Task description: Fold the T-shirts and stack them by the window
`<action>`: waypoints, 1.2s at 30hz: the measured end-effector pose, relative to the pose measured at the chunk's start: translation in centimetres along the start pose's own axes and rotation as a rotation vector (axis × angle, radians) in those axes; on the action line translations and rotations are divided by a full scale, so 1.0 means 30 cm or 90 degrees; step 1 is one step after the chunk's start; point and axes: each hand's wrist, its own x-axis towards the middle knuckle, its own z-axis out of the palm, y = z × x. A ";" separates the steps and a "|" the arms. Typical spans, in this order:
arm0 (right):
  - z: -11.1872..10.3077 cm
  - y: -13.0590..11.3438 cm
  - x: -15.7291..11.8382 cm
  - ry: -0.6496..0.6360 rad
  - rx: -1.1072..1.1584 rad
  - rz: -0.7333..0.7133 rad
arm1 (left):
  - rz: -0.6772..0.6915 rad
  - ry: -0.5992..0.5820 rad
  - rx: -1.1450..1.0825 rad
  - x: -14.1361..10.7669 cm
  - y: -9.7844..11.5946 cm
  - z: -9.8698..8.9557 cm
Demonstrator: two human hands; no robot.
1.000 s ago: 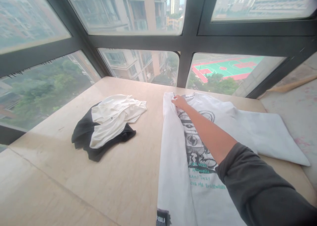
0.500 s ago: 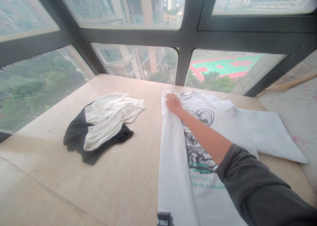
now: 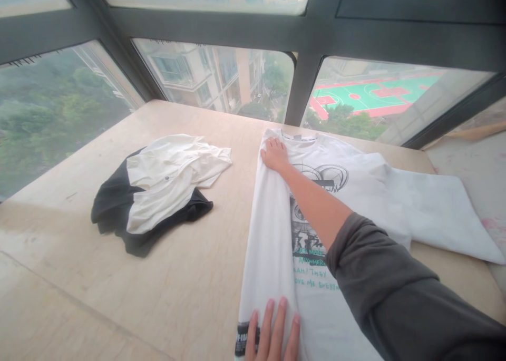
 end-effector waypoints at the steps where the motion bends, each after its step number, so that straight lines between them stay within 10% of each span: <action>1: -0.006 0.005 0.008 -0.007 0.008 -0.002 | 0.031 -0.032 0.001 0.009 -0.025 -0.022; 8: -0.126 0.078 -0.052 -0.033 0.052 -0.033 | 0.119 -0.150 -0.022 0.072 -0.098 -0.129; 16: -0.425 0.368 -0.484 0.133 0.101 -0.043 | 0.142 -0.145 -0.014 0.076 -0.119 -0.148; 23: -0.709 0.737 -0.764 0.303 0.305 0.424 | 0.167 -0.099 0.004 0.115 -0.114 -0.134; 28: -0.695 0.781 -0.800 0.183 0.520 0.525 | 0.172 -0.087 -0.014 0.234 0.003 -0.109; 36: -0.618 0.712 -0.589 0.193 0.718 0.523 | 0.195 -0.094 -0.030 0.275 0.127 -0.037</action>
